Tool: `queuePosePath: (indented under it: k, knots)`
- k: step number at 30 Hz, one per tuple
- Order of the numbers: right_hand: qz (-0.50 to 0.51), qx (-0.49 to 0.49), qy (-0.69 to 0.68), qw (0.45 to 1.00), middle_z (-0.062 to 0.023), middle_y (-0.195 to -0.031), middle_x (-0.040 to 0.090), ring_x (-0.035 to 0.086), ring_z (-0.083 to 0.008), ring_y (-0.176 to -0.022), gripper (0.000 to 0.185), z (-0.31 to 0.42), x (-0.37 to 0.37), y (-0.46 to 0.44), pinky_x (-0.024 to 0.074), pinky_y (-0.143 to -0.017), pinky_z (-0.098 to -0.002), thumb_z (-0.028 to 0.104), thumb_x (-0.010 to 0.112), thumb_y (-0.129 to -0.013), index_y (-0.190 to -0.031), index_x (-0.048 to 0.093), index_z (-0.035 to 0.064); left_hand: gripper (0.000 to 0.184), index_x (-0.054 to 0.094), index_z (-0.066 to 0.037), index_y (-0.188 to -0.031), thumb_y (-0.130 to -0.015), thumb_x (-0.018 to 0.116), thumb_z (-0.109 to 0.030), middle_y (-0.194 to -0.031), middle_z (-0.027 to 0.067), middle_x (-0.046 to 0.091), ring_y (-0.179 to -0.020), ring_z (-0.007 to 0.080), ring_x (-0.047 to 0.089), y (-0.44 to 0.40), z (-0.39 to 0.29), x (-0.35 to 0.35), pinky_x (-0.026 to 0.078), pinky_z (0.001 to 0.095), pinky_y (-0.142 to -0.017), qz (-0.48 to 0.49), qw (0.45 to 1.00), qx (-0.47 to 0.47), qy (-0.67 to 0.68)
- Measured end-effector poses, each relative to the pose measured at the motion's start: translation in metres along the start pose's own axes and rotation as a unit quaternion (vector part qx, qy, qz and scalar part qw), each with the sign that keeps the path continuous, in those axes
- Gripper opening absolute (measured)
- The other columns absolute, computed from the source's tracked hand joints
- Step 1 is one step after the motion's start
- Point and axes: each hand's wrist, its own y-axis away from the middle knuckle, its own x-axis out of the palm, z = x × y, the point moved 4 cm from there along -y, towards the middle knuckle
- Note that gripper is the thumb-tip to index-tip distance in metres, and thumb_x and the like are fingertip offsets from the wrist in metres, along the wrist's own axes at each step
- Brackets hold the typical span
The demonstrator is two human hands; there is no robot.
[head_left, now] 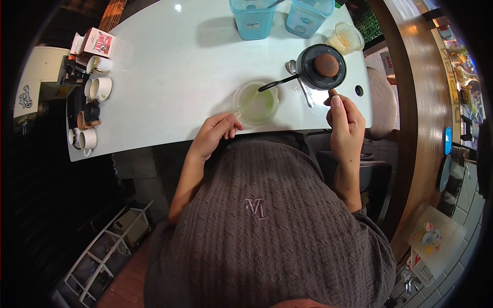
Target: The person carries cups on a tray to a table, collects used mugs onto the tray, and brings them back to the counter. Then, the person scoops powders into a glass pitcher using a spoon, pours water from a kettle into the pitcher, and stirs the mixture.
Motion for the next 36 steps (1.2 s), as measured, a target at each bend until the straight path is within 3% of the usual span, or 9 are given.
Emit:
queuePosePath:
  k: [2, 4, 11, 13, 23, 25, 36]
  knots:
    - [0.003, -0.001, -0.001, 1.000, 0.0035, -0.063, 0.046, 0.036, -0.0031, -0.056, 0.032, 0.001, -0.001, -0.001, 0.0266, -0.051, -0.0197, 0.023, 0.052, -0.098, -0.094, 0.061, -0.0066, 0.041, 0.061, 0.003, -0.098, -0.099, 0.047, -0.036, -0.091, 0.0088, 0.063, -0.074, 0.0081, 0.050, 0.002, -0.001, -0.007, 0.041, 0.0223, -0.069, -0.006, 1.000, 0.000, 0.002]
    - [0.013, 0.029, 0.000, 0.999, 0.0008, -0.069, 0.052, 0.045, -0.0055, -0.064, 0.032, 0.000, -0.003, -0.001, 0.0357, -0.058, -0.0203, 0.021, 0.055, -0.095, -0.103, 0.064, -0.0090, 0.041, 0.061, 0.002, -0.098, -0.098, 0.047, -0.037, -0.092, 0.0099, 0.063, -0.074, 0.0085, 0.051, -0.001, -0.003, -0.012, 0.041, 0.0222, -0.069, -0.016, 1.000, -0.011, 0.006]
    - [0.021, 0.036, -0.005, 0.999, 0.0007, -0.070, 0.053, 0.045, -0.0055, -0.065, 0.032, -0.003, -0.002, -0.006, 0.0363, -0.059, -0.0203, 0.021, 0.055, -0.095, -0.103, 0.063, -0.0093, 0.039, 0.059, 0.001, -0.099, -0.098, 0.048, -0.036, -0.095, 0.0116, 0.063, -0.074, 0.0087, 0.051, -0.020, -0.002, 0.008, 0.040, 0.0221, -0.069, -0.005, 0.998, 0.010, 0.060]
    - [0.002, 0.000, -0.008, 1.000, 0.0035, -0.063, 0.045, 0.036, -0.0031, -0.056, 0.031, -0.003, 0.000, -0.008, 0.0263, -0.051, -0.0198, 0.023, 0.052, -0.098, -0.092, 0.061, -0.0065, 0.039, 0.059, 0.002, -0.099, -0.098, 0.048, -0.036, -0.095, 0.0116, 0.063, -0.075, 0.0083, 0.050, -0.016, 0.005, 0.006, 0.040, 0.0219, -0.069, -0.003, 0.999, -0.005, 0.050]
    - [0.008, 0.003, -0.005, 1.000, 0.0031, -0.063, 0.046, 0.036, -0.0031, -0.056, 0.031, -0.004, -0.002, -0.013, 0.0265, -0.051, -0.0197, 0.022, 0.052, -0.098, -0.094, 0.061, -0.0075, 0.040, 0.059, 0.002, -0.100, -0.098, 0.047, -0.036, -0.095, 0.0114, 0.063, -0.075, 0.0082, 0.050, -0.018, -0.010, -0.002, 0.039, 0.0216, -0.067, -0.038, 0.999, 0.000, 0.029]
    - [0.021, 0.037, -0.010, 0.999, 0.0001, -0.070, 0.054, 0.046, -0.0057, -0.065, 0.032, -0.005, -0.002, -0.014, 0.0367, -0.059, -0.0203, 0.021, 0.054, -0.096, -0.104, 0.064, -0.0087, 0.040, 0.059, 0.001, -0.099, -0.097, 0.048, -0.037, -0.095, 0.0114, 0.063, -0.074, 0.0078, 0.050, -0.024, -0.006, 0.004, 0.040, 0.0216, -0.068, -0.021, 0.999, -0.001, 0.042]
    - [0.011, 0.032, 0.006, 0.999, -0.0031, -0.076, 0.060, 0.049, -0.0071, -0.068, 0.032, -0.010, -0.004, -0.017, 0.0403, -0.062, -0.0214, 0.021, 0.055, -0.095, -0.105, 0.064, -0.0090, 0.041, 0.061, 0.001, -0.098, -0.097, 0.049, -0.038, -0.090, 0.0077, 0.062, -0.072, 0.0061, 0.049, -0.023, -0.009, -0.005, 0.040, 0.0207, -0.066, -0.030, 0.999, -0.019, -0.002]
